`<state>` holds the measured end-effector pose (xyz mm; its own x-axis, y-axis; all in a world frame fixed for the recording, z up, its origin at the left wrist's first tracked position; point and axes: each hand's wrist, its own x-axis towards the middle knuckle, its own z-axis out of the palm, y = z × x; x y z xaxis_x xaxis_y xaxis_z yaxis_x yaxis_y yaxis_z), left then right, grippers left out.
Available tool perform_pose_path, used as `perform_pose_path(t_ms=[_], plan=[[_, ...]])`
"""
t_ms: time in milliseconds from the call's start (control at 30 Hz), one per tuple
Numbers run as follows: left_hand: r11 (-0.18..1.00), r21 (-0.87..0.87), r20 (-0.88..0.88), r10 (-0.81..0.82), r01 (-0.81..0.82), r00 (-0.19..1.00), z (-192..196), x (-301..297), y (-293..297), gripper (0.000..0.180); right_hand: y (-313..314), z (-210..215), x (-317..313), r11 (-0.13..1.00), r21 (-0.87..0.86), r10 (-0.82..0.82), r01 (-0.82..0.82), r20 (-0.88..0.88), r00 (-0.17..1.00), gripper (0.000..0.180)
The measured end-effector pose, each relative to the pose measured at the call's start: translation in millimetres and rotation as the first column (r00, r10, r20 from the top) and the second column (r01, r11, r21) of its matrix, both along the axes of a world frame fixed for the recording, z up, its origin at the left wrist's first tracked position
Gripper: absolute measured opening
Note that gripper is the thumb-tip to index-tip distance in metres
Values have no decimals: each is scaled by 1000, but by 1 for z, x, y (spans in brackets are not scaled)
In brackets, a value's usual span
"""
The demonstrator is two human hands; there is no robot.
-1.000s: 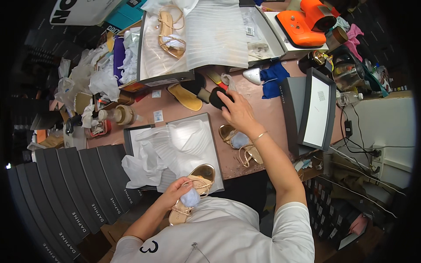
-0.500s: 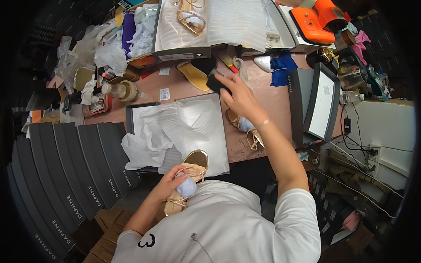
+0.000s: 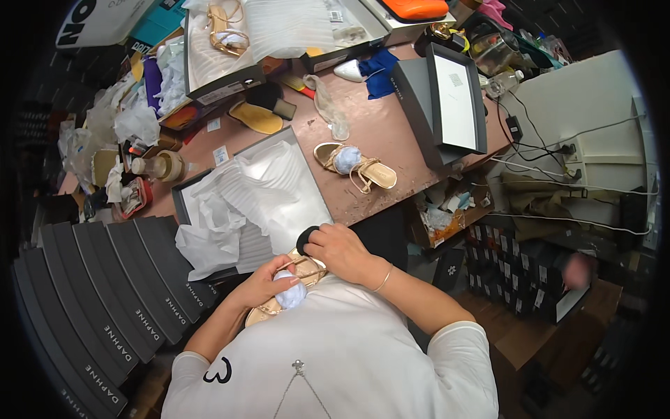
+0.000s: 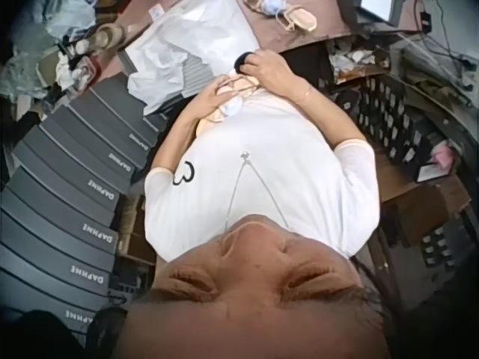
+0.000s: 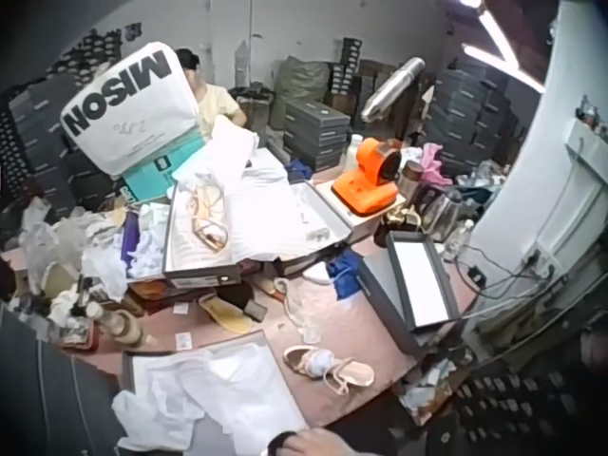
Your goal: Packing shoes into boxes by wrapping them in tissue paper and attaching tags.
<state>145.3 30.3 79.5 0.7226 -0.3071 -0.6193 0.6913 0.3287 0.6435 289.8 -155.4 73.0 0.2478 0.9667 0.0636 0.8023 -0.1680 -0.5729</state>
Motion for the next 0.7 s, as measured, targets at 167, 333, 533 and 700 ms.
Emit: perform_pose_path(t_ms=[167,333,533,700], plan=[[998,59,62,-39,35,997,2,-4,-3,21,-41,18,-9,999,-32,-18,17,-35,999,16],[993,54,18,-103,102,994,9,-1,-10,23,-1,3,-2,996,37,-78,77,24,997,14],[983,129,23,-133,129,991,12,0,-10,24,-45,24,-4,1000,-22,8,-9,-18,1000,20],[998,66,-20,-22,23,1000,19,7,-13,22,1,-4,31,945,94,-302,313,-113,947,19]])
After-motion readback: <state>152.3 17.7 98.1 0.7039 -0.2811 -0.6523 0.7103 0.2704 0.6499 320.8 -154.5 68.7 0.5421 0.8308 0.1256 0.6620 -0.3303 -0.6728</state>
